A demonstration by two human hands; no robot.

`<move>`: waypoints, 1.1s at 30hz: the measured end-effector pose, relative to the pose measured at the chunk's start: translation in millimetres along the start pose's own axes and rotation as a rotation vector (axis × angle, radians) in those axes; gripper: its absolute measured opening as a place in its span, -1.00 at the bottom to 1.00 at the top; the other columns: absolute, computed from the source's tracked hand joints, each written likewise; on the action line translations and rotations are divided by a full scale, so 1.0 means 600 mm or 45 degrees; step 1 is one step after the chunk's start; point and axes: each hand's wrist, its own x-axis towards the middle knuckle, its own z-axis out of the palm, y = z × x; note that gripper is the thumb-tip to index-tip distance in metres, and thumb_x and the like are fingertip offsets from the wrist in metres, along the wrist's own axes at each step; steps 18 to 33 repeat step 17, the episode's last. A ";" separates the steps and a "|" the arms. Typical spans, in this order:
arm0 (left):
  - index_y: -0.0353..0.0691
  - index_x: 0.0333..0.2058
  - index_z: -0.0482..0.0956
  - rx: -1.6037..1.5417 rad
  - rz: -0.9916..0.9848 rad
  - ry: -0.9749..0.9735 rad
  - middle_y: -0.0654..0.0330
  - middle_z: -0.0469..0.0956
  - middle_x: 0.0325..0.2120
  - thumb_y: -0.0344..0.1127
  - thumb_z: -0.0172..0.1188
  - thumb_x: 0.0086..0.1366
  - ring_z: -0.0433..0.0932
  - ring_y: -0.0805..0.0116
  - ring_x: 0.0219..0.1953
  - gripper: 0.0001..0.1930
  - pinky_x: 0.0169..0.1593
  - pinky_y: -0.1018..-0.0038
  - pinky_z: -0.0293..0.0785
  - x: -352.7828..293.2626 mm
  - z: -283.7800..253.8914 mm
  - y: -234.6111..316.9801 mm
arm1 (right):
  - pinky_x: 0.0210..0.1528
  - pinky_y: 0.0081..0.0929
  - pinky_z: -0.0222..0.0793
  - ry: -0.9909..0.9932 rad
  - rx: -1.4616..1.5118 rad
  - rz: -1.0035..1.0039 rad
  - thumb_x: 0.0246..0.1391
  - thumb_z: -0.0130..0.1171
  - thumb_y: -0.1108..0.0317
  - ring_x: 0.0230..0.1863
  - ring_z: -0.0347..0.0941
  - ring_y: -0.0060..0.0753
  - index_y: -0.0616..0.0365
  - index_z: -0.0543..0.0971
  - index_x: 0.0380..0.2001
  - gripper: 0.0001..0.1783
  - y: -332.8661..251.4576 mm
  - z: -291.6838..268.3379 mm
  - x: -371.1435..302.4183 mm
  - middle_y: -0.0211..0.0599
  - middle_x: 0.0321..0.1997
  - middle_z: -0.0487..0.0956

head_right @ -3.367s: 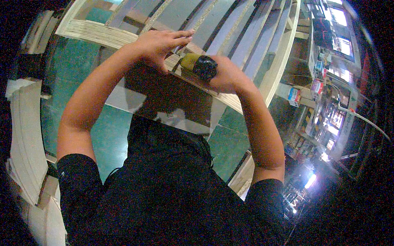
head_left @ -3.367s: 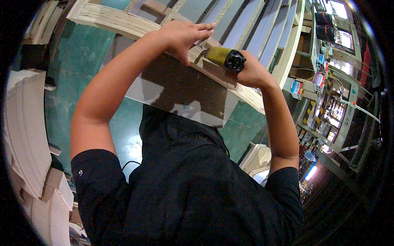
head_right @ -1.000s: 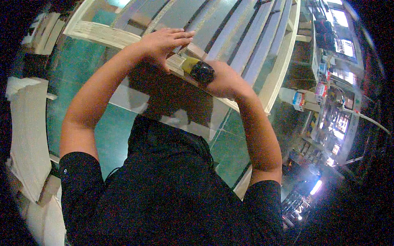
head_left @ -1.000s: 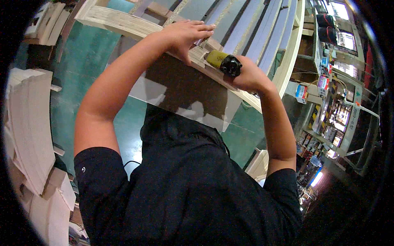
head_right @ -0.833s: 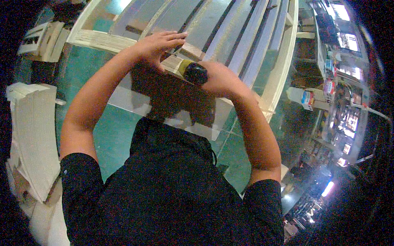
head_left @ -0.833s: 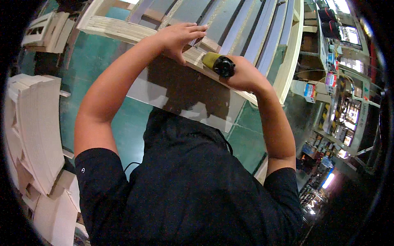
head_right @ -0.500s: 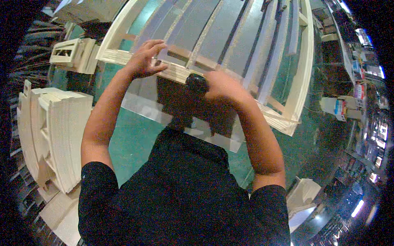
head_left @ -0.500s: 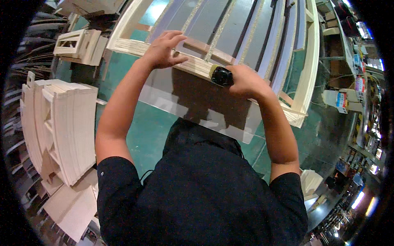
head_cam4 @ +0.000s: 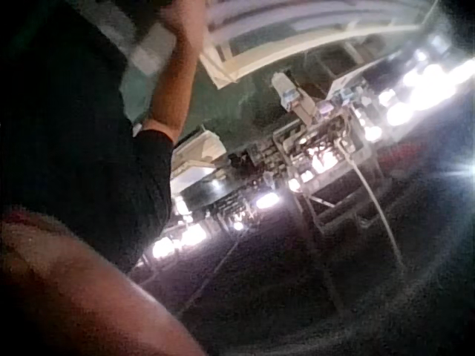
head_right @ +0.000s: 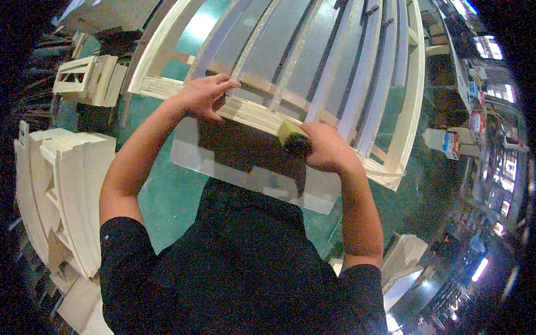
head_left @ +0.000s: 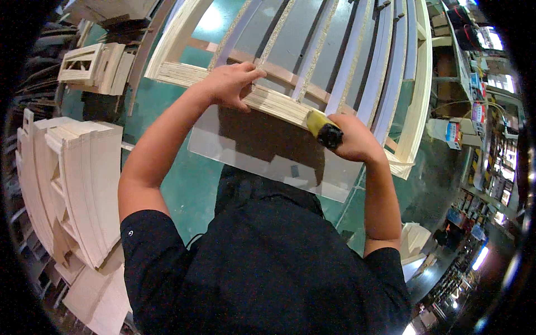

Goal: The person assembles a wooden frame by placing small wooden blocks and long slats onto a larger structure. They use a nail gun to secure the pieces in place, repeatedly positioning and fastening components to build the frame.

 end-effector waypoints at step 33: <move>-0.13 0.18 0.55 -0.103 -0.538 -0.383 -0.05 0.60 0.11 0.36 0.13 0.29 0.57 -0.09 0.17 -0.27 0.18 -0.21 0.44 0.132 -0.078 0.022 | -0.06 -0.11 0.46 -0.021 -0.082 0.268 -0.12 0.32 0.34 -0.12 0.55 0.16 0.17 0.57 -0.22 -0.67 -0.054 -0.013 0.004 0.03 -0.26 0.60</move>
